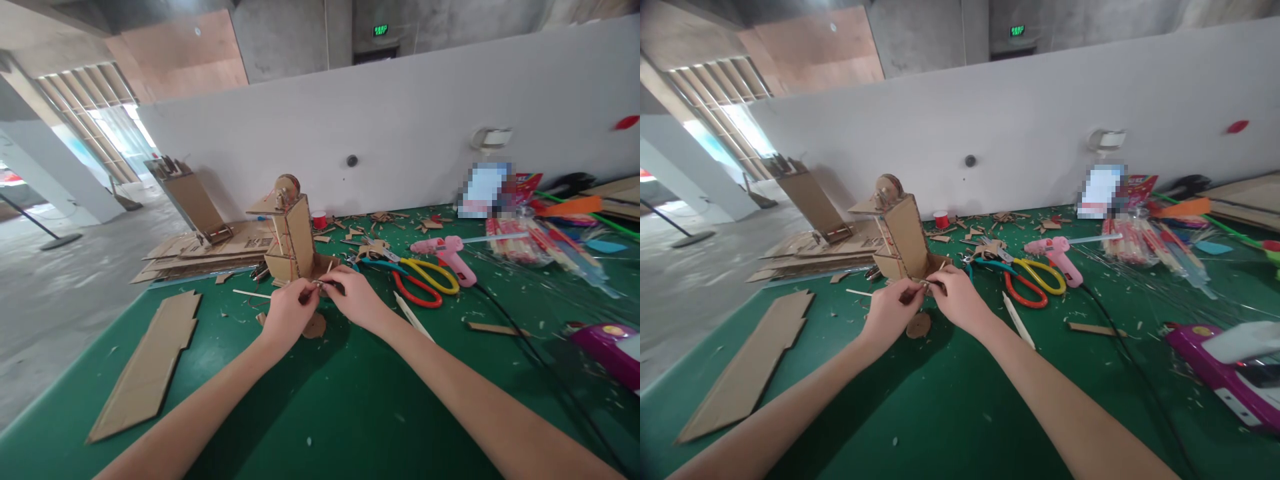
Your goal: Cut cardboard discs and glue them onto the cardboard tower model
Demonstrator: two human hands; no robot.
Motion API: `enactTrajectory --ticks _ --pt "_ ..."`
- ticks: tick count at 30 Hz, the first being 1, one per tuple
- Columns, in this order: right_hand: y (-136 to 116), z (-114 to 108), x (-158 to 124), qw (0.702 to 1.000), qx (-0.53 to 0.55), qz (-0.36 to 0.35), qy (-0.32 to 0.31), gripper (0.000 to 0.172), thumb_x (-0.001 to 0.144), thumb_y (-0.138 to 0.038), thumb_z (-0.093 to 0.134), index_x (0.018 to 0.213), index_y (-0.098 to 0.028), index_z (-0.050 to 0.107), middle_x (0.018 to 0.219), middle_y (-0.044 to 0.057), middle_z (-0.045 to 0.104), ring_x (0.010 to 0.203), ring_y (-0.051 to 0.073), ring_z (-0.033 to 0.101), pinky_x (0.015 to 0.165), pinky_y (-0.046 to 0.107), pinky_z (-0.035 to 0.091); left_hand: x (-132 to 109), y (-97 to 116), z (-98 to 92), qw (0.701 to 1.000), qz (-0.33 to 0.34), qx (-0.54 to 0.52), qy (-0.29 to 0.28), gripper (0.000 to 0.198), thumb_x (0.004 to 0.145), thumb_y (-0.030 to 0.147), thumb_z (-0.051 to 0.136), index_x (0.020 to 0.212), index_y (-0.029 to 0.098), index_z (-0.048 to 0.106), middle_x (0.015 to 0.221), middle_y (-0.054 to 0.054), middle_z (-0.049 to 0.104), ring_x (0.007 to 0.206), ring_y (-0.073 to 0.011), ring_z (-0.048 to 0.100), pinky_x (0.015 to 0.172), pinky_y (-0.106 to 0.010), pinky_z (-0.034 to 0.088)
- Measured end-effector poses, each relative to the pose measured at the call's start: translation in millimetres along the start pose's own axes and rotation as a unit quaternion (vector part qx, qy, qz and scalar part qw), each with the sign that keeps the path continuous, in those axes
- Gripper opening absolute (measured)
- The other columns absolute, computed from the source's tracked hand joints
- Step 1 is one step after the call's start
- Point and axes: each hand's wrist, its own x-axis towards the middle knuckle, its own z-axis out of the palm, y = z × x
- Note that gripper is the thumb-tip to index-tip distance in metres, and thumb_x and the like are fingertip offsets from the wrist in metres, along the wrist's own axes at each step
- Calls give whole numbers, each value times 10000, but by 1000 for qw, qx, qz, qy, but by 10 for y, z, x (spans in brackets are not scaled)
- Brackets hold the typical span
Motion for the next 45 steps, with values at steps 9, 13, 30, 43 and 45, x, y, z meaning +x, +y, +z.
enactTrajectory --ticks 9,13,30,43,45 --pt "-19 51 -5 1000 -2 10 9 197 832 -67 565 910 -157 722 835 66 632 799 178 591 745 318 478 0 68 -8 997 -68 -35 -17 148 789 244 547 697 178 642 585 9 666 537 -135 613 537 -222 438" --pt "-23 70 -11 1000 -3 1 13 197 833 -68 562 912 -153 722 841 69 631 808 181 587 755 319 472 21 69 -20 995 -81 -41 -32 146 788 247 551 710 174 650 578 4 673 541 -142 631 548 -228 458" --pt "24 107 -48 999 0 9 35 171 844 -112 551 907 -169 700 835 61 617 791 174 585 704 302 479 -65 16 -114 992 49 101 -50 163 861 206 520 907 206 676 813 -24 725 687 -158 653 652 -246 462" --pt "4 148 -40 999 -17 8 44 189 829 -77 549 902 -139 712 817 80 606 821 211 558 761 350 456 -48 148 -117 968 28 230 -94 217 891 222 462 714 162 572 646 -61 627 576 -190 576 510 -269 281" --pt "10 153 -41 999 -20 4 45 196 832 -75 544 902 -146 712 816 75 605 829 211 552 772 348 450 -24 166 -113 973 16 212 -92 207 873 205 481 682 171 552 586 -33 594 540 -174 549 505 -265 274"
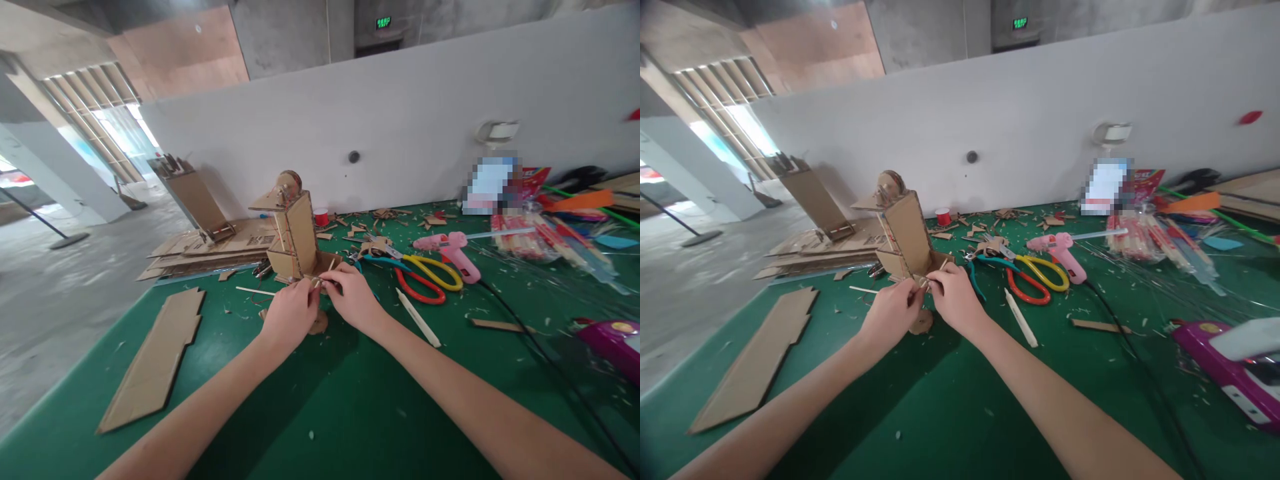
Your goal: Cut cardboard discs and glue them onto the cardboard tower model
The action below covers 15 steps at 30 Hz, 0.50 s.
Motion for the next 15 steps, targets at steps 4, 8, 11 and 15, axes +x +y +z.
enactTrajectory --ticks 4,8,11,15 --pt "16 6 -3 1000 -4 -4 -1 201 842 -82 540 913 -165 708 825 64 604 843 208 546 788 344 445 43 9 8 999 -17 -41 8 231 855 207 501 625 184 513 516 8 535 476 -138 486 493 -250 277" --pt "19 10 -3 1000 -7 -8 -1 193 844 -82 542 909 -154 709 827 69 602 833 208 545 790 347 443 60 -1 44 997 -30 -66 26 274 847 239 516 580 190 477 486 22 494 453 -125 445 488 -246 278" --pt "-2 18 -10 1000 -8 -12 0 196 847 -86 536 902 -158 709 832 74 597 840 213 541 794 355 443 74 -20 68 996 -30 -74 41 294 864 248 480 575 191 483 479 23 479 449 -123 432 491 -251 272" --pt "-32 33 -30 1000 -5 -11 9 212 848 -85 515 895 -164 707 839 82 586 859 222 531 802 371 447 99 -48 84 995 -25 -78 57 309 878 247 452 578 188 497 499 12 491 480 -131 458 510 -258 271"
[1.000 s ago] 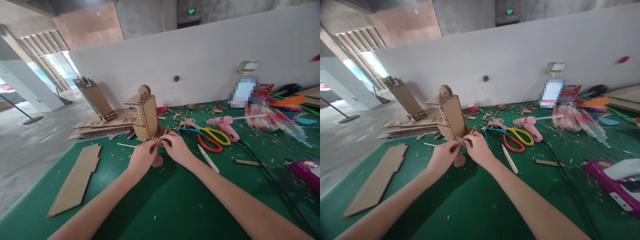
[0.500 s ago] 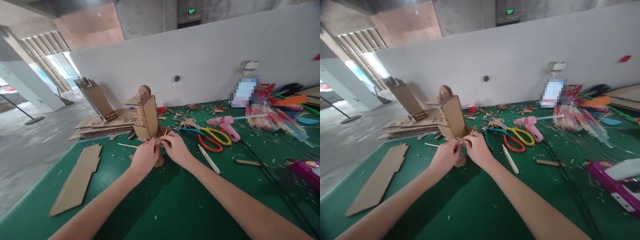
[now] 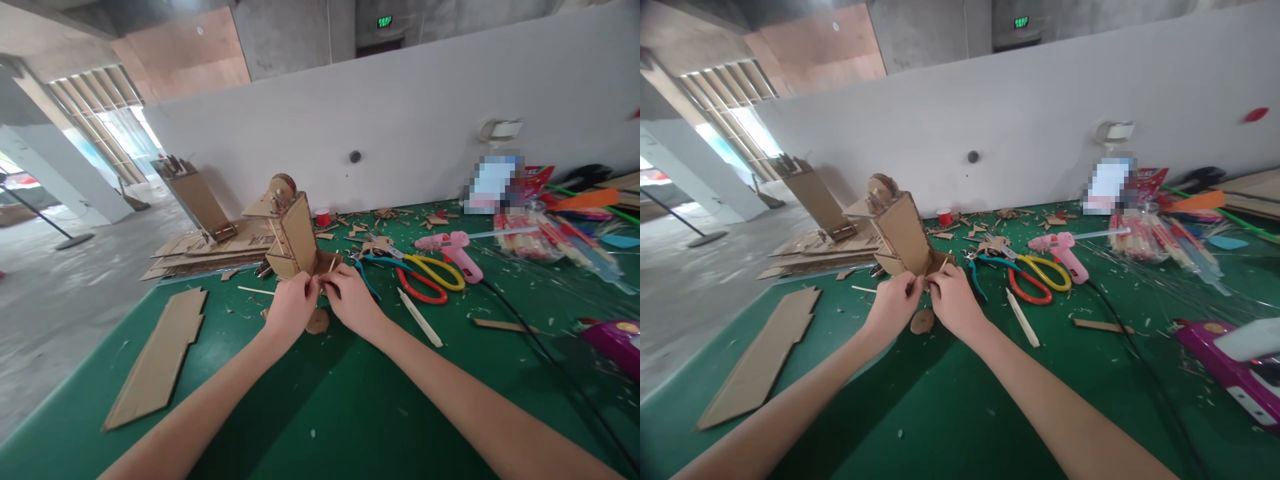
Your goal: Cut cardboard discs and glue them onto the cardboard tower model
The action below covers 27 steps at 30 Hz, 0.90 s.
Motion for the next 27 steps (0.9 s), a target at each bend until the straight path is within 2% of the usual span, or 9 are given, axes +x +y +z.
enactTrajectory --ticks 7,11,14,16,19,24,27 --pt "29 12 -3 999 24 29 19 188 844 -97 525 912 -160 688 846 70 595 848 200 564 791 347 470 -125 -33 -13 999 3 -36 14 262 880 312 494 665 182 569 576 8 585 521 -122 512 538 -233 341" --pt "24 10 -4 999 34 30 20 168 835 -103 531 881 -167 679 827 62 586 833 194 570 766 344 479 -201 -25 -65 995 -6 -98 27 121 828 270 545 764 191 611 653 10 638 570 -122 561 569 -226 401" --pt "-6 -20 -31 998 38 33 32 192 816 -91 523 940 -163 649 915 87 574 873 204 567 769 347 489 -188 -22 -85 988 -16 -150 21 75 796 236 558 794 191 618 659 12 646 573 -120 582 571 -224 432" --pt "-34 -53 -56 999 35 19 35 254 794 -81 528 1014 -171 617 991 99 563 942 219 545 829 369 474 -165 -36 -81 985 -20 -172 16 69 785 213 557 801 187 620 669 10 652 579 -120 592 568 -221 444" --pt "-68 -91 -85 999 12 -40 10 290 799 -64 506 1041 -195 596 990 80 576 969 228 515 870 383 445 -144 -77 -60 982 -19 -186 14 98 781 191 553 835 189 634 716 0 670 601 -122 601 563 -219 455" --pt "-65 -104 -88 996 -36 -79 -8 169 870 -101 482 944 -181 612 941 81 606 921 227 509 818 370 441 -139 -105 -42 973 -13 -229 3 142 806 215 536 897 192 642 781 -15 683 632 -123 612 580 -227 479" --pt "-60 -124 -101 992 -91 -81 -16 145 905 -172 479 855 -177 615 877 80 618 853 226 505 781 376 428 -132 -76 -48 953 -46 -298 -18 165 802 256 562 937 178 613 799 -23 672 622 -124 618 570 -236 497"
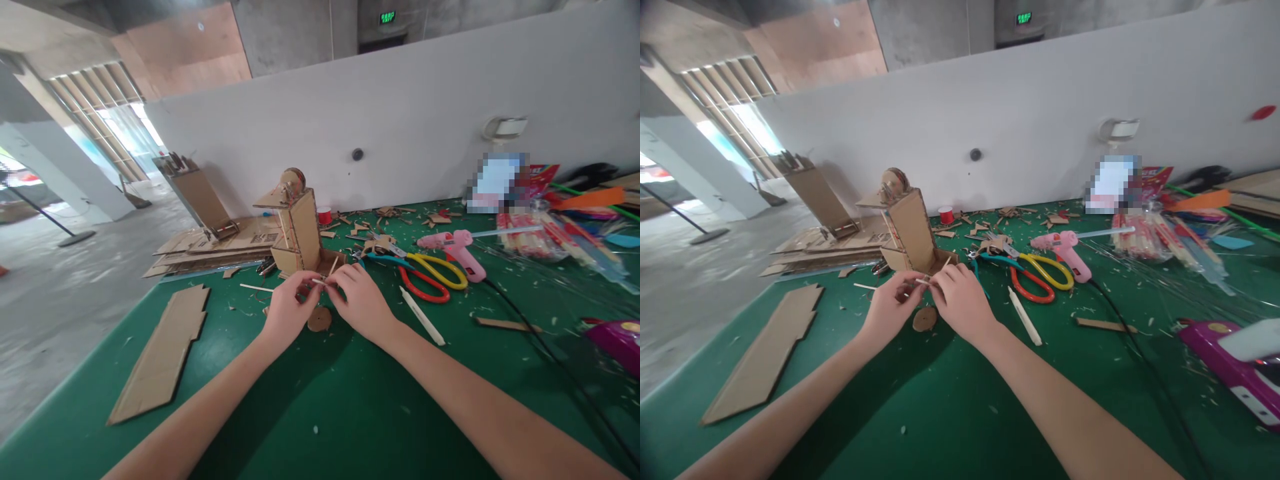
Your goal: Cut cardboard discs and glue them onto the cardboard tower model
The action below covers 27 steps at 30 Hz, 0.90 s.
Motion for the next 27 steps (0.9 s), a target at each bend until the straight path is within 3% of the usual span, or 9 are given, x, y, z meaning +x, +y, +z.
enactTrajectory --ticks 6,9,13,18,27 --pt "-33 -46 -55 998 -39 -25 -35 60 849 -207 558 825 -177 604 860 77 618 857 234 506 751 370 413 21 -2 21 983 -96 -149 -46 195 815 365 545 820 171 533 653 9 606 490 -119 588 409 -211 430" --pt "-34 -49 -54 1000 -12 2 -3 82 850 -214 538 907 -170 579 927 92 600 890 240 503 779 378 431 30 -42 6 989 -82 -115 -36 188 825 363 533 840 176 522 688 7 634 445 -101 559 429 -222 426" --pt "18 5 -39 999 23 32 20 211 834 -140 514 1044 -156 537 1042 119 583 1001 265 490 849 410 447 36 -65 3 998 -55 -10 -9 270 739 359 661 896 187 524 657 25 643 547 -127 600 536 -235 460" --pt "91 88 -32 999 46 26 -5 222 850 -83 481 1043 -168 550 1044 105 595 1001 248 504 871 405 457 65 -47 49 994 -104 -27 -32 208 757 350 623 695 183 514 554 31 599 487 -127 589 467 -220 462" --pt "90 100 -15 998 58 22 0 182 878 -82 468 1006 -167 567 1000 94 607 960 232 511 863 393 454 98 -43 50 994 -106 -2 -23 171 765 319 577 700 162 566 515 24 584 378 -102 511 376 -206 408"
